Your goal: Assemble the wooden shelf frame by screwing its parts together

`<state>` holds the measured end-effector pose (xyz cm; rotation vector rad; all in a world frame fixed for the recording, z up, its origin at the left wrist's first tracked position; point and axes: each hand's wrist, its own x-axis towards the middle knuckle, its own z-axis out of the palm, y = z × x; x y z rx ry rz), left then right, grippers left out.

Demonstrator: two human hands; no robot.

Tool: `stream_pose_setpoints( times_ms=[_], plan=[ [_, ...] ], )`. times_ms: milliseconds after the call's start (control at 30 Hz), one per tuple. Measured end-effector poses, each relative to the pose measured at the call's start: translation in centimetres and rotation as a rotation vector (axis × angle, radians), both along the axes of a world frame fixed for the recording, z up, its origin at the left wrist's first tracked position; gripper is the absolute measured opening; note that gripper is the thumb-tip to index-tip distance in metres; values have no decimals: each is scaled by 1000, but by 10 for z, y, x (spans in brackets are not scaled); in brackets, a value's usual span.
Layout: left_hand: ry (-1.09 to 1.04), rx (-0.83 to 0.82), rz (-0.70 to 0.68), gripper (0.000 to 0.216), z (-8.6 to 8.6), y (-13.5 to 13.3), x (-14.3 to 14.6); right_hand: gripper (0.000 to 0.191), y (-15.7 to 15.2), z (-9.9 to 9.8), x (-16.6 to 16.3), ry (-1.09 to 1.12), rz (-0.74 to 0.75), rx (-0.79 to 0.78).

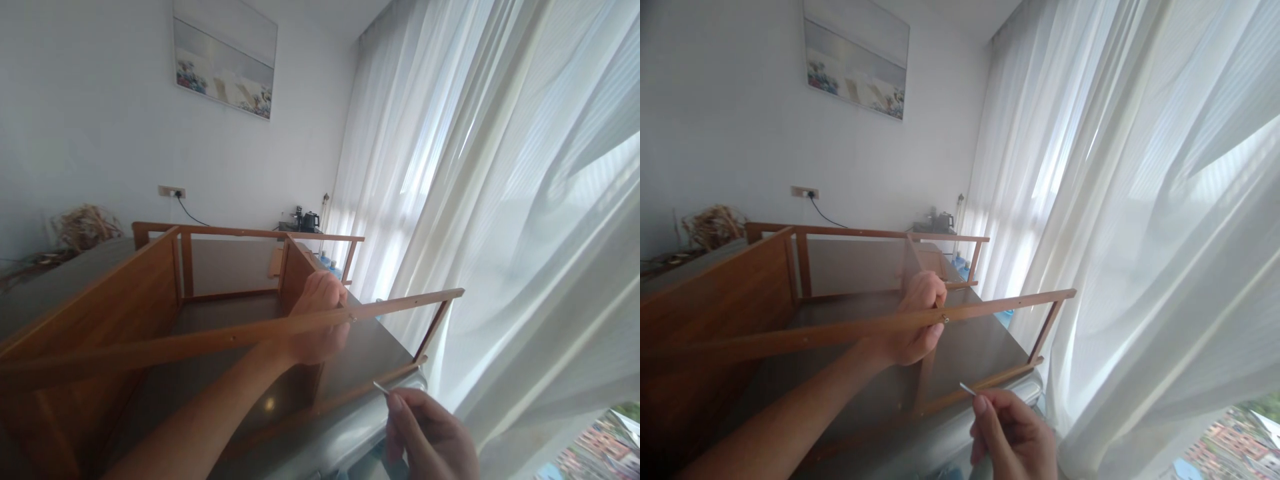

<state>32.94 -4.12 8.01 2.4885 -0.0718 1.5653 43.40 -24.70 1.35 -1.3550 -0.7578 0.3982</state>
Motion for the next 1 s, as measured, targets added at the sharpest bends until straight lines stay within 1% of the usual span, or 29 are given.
stream_pose_setpoints(
  times_ms=[133, 233, 300, 367, 533, 667, 1000],
  plan=[
    [9, 28, 2, 12, -1, 1, -1, 27, 7, 25, -5, -356, -146, 119],
    [0, 54, 6, 9, -2, 3, -1, 11, 17, 38, -9, -672, -279, 225],
    [-8, 70, 9, 8, -3, 4, 0, 11, 25, 44, -9, -847, -322, 287],
    [-15, 80, 8, 9, -3, 4, 0, 17, 32, 47, -8, -947, -334, 332],
    [-25, 95, 5, 11, -2, 3, 1, 26, 39, 51, -6, -1012, -323, 393],
    [-39, 93, -7, 11, -1, 3, 0, 30, 39, 51, -6, -1025, -296, 385],
    [-45, 97, -10, 12, 0, 3, 1, 36, 40, 52, -5, -1079, -310, 384]
  ],
)
